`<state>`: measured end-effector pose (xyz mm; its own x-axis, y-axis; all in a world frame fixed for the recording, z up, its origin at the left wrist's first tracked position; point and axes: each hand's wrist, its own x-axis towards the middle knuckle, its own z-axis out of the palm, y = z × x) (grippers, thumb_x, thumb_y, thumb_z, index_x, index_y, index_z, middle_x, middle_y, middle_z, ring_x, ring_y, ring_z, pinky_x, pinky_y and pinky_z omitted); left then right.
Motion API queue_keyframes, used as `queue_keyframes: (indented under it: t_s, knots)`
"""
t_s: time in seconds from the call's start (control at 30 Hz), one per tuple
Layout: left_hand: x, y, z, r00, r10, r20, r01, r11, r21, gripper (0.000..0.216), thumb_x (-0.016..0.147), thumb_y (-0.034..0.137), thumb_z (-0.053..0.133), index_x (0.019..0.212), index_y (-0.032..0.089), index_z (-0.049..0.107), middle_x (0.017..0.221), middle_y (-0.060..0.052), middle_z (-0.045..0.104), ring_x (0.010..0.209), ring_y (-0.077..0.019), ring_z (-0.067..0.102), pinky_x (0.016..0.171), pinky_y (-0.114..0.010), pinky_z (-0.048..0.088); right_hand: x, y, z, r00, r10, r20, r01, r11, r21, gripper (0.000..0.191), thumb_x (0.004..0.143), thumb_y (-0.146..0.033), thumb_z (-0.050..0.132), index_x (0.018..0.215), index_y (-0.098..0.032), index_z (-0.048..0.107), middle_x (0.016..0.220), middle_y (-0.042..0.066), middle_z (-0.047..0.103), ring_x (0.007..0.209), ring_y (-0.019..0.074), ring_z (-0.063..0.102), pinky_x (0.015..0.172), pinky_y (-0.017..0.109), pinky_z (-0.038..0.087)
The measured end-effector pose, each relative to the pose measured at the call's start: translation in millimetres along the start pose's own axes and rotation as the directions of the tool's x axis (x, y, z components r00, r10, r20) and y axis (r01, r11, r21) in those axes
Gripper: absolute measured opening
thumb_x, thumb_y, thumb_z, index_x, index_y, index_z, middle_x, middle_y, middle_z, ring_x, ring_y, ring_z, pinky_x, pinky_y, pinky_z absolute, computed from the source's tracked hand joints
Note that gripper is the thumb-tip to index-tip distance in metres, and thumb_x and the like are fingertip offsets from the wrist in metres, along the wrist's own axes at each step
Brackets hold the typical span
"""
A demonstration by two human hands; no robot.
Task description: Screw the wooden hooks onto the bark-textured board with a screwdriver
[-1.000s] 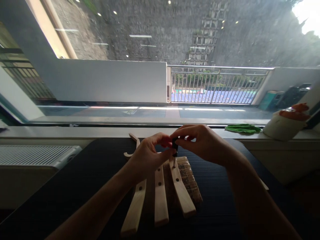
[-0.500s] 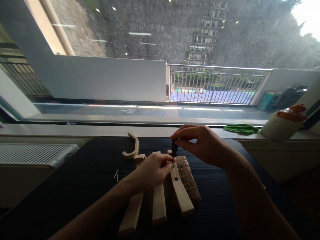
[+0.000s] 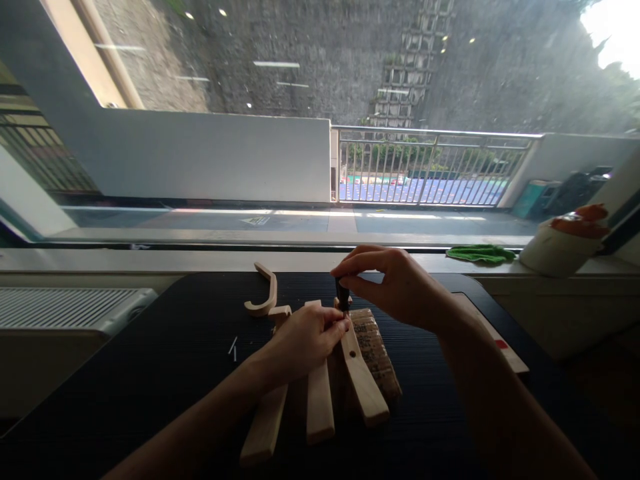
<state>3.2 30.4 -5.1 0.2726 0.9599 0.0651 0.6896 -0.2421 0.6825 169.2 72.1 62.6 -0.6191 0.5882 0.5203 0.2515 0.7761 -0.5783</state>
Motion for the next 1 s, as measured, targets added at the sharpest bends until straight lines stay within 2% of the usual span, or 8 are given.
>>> queue_keyframes:
  t_s: [0.17, 0.37, 0.63, 0.77, 1.0]
  knots:
    - [0, -1, 0, 1.000, -0.005, 0.004, 0.005, 1.000, 0.003, 0.038, 0.084, 0.040, 0.038, 0.078, 0.016, 0.066, 0.060, -0.001, 0.059, 0.055, -0.0109, 0.049, 0.050, -0.022, 0.030, 0, 0, 2, 1.000, 0.018, -0.015, -0.018, 1.000, 0.006, 0.018, 0.078, -0.015, 0.053, 0.088, -0.019, 0.067, 0.088, 0.002, 0.064, 0.079, 0.0130, 0.058, 0.071, 0.027, 0.046]
    - [2, -9, 5, 1.000, -0.001, 0.006, 0.001, 1.000, 0.008, 0.037, 0.084, 0.042, 0.038, 0.088, 0.018, 0.067, 0.066, -0.001, 0.061, 0.058, -0.0124, 0.051, 0.053, -0.023, 0.032, 0, 2, 4, 0.999, 0.046, -0.019, -0.045, 0.999, 0.016, 0.015, 0.076, -0.016, 0.055, 0.087, -0.017, 0.065, 0.084, 0.002, 0.063, 0.075, 0.0117, 0.058, 0.067, 0.025, 0.046]
    - [2, -6, 3, 1.000, 0.017, 0.000, -0.017, 1.000, 0.013, 0.036, 0.084, 0.040, 0.039, 0.084, 0.019, 0.068, 0.066, 0.000, 0.061, 0.062, -0.0129, 0.054, 0.056, -0.023, 0.034, 0, -4, -4, 0.999, 0.023, 0.031, -0.024, 0.999, 0.033, 0.022, 0.078, -0.014, 0.051, 0.092, -0.019, 0.067, 0.098, 0.003, 0.065, 0.084, 0.0138, 0.059, 0.071, 0.027, 0.047]
    - [2, -3, 1, 1.000, 0.008, -0.012, -0.007, 0.999, 0.049, 0.036, 0.084, 0.039, 0.039, 0.087, 0.018, 0.068, 0.067, -0.001, 0.062, 0.062, -0.0131, 0.055, 0.057, -0.023, 0.035, 0, 0, -6, 0.997, 0.070, 0.043, -0.072, 0.995, 0.061, 0.022, 0.078, -0.017, 0.052, 0.094, -0.020, 0.067, 0.090, 0.002, 0.068, 0.081, 0.0141, 0.060, 0.071, 0.028, 0.048]
    - [2, -4, 2, 1.000, -0.002, -0.014, 0.002, 0.999, 0.041, 0.038, 0.083, 0.040, 0.039, 0.088, 0.017, 0.068, 0.072, -0.003, 0.065, 0.064, -0.0138, 0.056, 0.059, -0.023, 0.038, 1, 6, -3, 0.997, 0.080, 0.008, -0.080, 0.993, 0.081, 0.016, 0.077, -0.022, 0.056, 0.089, -0.018, 0.066, 0.084, 0.002, 0.066, 0.075, 0.0127, 0.060, 0.068, 0.027, 0.049]
